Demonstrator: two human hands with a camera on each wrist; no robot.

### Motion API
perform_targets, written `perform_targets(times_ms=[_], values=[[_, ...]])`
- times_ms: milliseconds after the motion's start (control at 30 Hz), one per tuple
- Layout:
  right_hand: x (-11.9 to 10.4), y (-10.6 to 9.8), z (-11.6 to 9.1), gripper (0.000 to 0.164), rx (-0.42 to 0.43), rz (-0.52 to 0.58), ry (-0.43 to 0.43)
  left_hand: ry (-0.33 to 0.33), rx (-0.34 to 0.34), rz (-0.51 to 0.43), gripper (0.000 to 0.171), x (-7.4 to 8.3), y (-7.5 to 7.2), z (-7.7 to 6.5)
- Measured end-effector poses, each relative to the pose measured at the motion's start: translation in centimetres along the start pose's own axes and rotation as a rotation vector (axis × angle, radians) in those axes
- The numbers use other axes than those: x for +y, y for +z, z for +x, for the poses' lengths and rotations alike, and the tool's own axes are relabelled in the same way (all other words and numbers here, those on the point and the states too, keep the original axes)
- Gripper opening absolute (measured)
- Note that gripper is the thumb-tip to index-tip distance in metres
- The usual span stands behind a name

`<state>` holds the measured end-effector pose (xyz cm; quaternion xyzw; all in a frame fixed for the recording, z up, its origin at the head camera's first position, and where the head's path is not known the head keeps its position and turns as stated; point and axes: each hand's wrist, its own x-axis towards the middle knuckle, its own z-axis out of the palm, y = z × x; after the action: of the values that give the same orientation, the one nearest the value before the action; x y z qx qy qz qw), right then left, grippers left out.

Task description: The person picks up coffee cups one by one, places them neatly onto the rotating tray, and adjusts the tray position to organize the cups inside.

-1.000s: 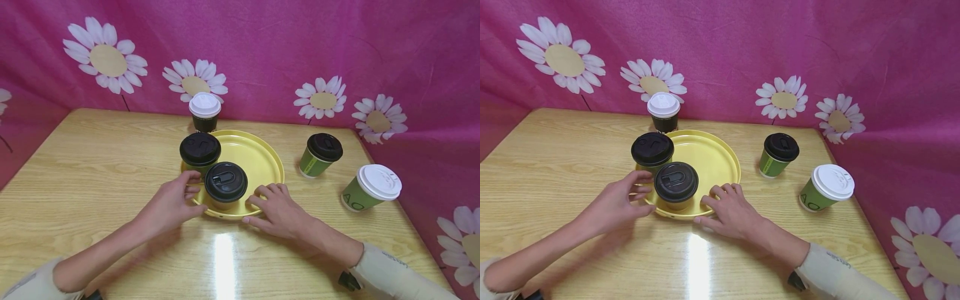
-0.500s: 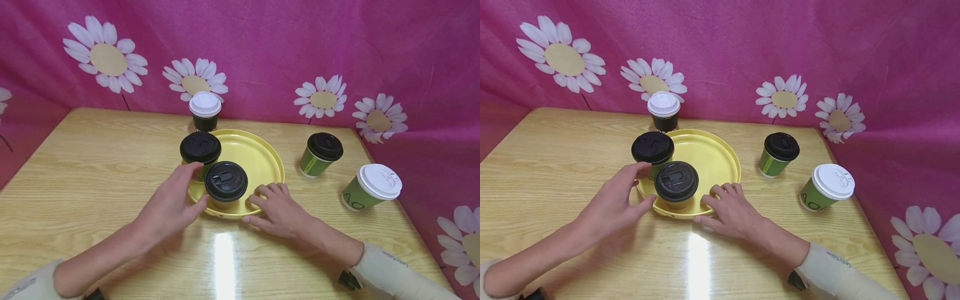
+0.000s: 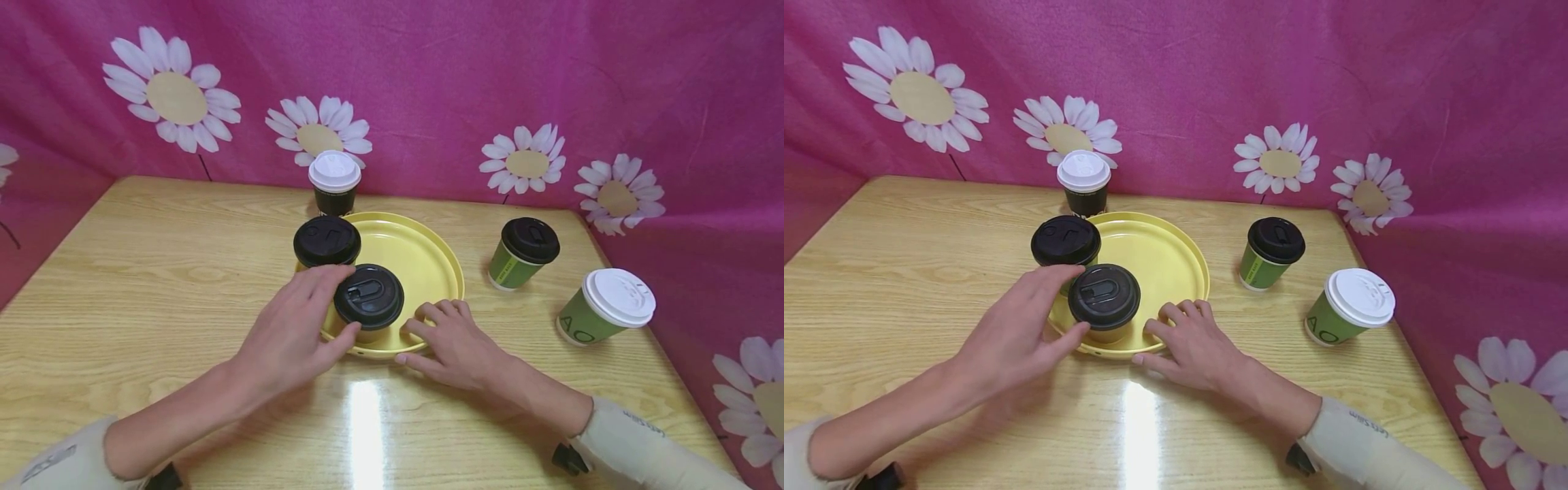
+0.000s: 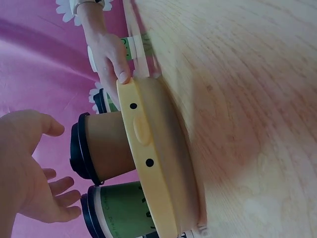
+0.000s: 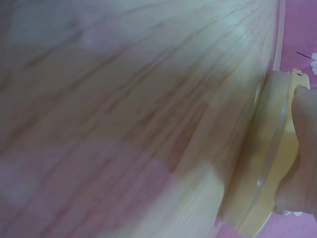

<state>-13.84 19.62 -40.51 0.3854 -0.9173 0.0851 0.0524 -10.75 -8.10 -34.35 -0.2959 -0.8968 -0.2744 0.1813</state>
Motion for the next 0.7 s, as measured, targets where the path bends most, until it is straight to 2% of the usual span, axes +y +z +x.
perform_targets(times_ms=[100, 267, 467, 700], values=[[0.0, 0.0, 0.0, 0.048, 0.002, 0.002, 0.0, 0.052, 0.011, 0.001, 0.065, 0.1, 0.1, 0.1], [-0.1, 0.1, 0.0, 0.047, -0.004, 0.005, 0.008, 0.101, 0.007, 0.002, 0.06, 0.2, 0.4, 0.5], [-0.2, 0.0, 0.0, 0.045, -0.003, 0.004, 0.014, 0.176, -0.048, 0.038, 0.057, 0.1, 0.9, 0.9], [-0.4, 0.0, 0.1, 0.043, 0.011, -0.008, 0.008, 0.231, -0.103, 0.071, 0.056, 0.0, 1.2, 1.2]])
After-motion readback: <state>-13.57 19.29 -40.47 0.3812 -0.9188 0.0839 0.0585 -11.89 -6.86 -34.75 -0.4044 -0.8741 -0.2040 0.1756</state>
